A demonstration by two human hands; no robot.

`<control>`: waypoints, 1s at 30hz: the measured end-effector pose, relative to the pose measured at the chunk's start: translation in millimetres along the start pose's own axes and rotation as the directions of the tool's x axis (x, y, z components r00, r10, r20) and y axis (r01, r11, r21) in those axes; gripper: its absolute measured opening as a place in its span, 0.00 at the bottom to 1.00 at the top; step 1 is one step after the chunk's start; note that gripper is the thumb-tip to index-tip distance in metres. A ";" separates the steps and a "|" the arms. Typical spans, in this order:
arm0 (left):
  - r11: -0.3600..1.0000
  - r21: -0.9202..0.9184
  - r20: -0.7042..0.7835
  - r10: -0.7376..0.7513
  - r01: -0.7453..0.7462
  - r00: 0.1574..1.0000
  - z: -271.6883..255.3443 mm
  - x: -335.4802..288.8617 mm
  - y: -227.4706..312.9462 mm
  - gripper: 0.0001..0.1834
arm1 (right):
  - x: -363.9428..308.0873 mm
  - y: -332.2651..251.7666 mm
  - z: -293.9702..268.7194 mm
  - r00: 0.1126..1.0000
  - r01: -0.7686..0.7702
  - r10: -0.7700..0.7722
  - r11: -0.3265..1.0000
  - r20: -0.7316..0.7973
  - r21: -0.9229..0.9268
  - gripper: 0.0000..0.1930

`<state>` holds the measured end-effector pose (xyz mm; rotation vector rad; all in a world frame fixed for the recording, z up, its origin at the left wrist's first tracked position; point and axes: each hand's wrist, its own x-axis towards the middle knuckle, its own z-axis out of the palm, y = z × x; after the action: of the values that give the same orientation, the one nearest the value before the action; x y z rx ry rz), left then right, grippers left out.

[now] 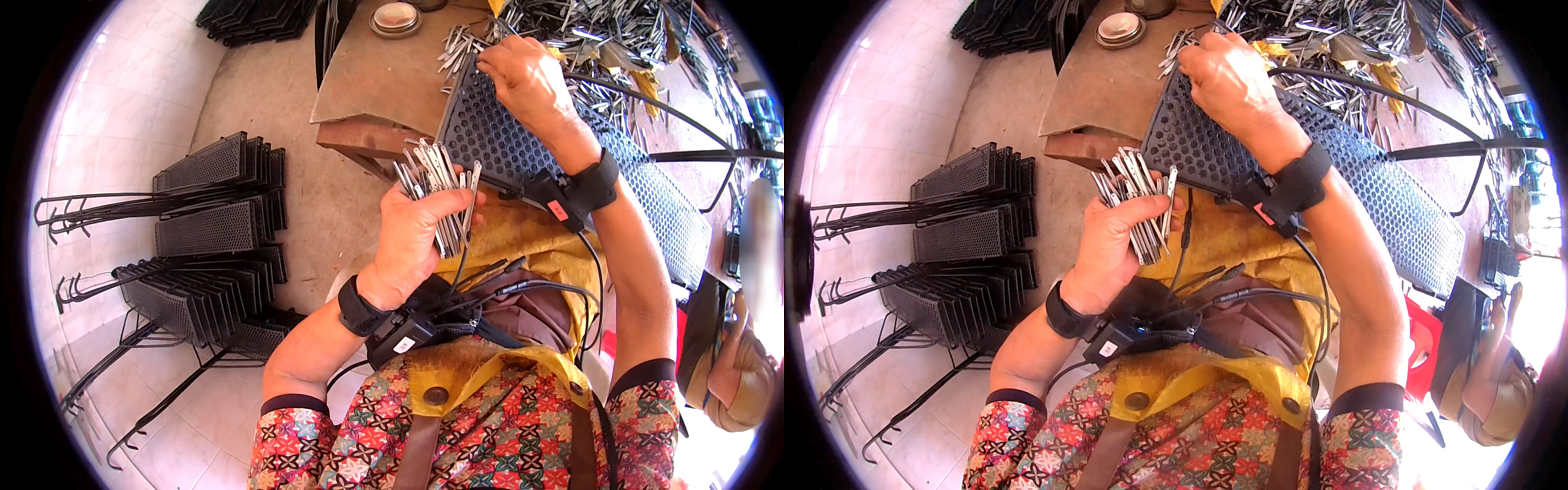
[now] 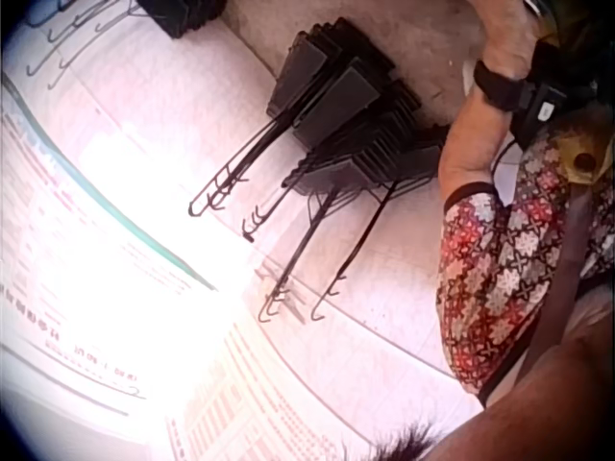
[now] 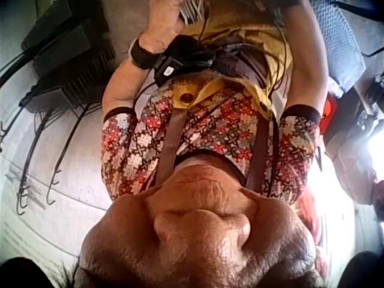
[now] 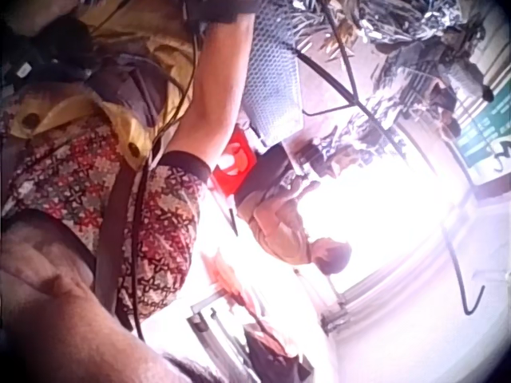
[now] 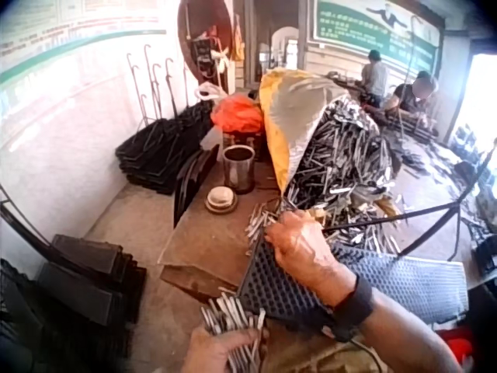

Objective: The person inserts small metal pins into the holes of a rectangular black mesh panel and secures them by hand while sitting at a workspace.

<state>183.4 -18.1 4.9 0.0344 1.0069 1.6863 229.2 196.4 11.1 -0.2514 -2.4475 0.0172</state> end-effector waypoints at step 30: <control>0.999 0.040 0.016 -0.022 0.021 1.000 4.1 -2.4 1.1 0.10 | -14.3 -18.8 -35.2 0.717 -0.454 0.691 0.562 -0.092 0.691 0.05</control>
<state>185.4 -17.6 9.3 0.0633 1.0255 1.6441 258.8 173.4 30.9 -0.6915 -1.7453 0.9947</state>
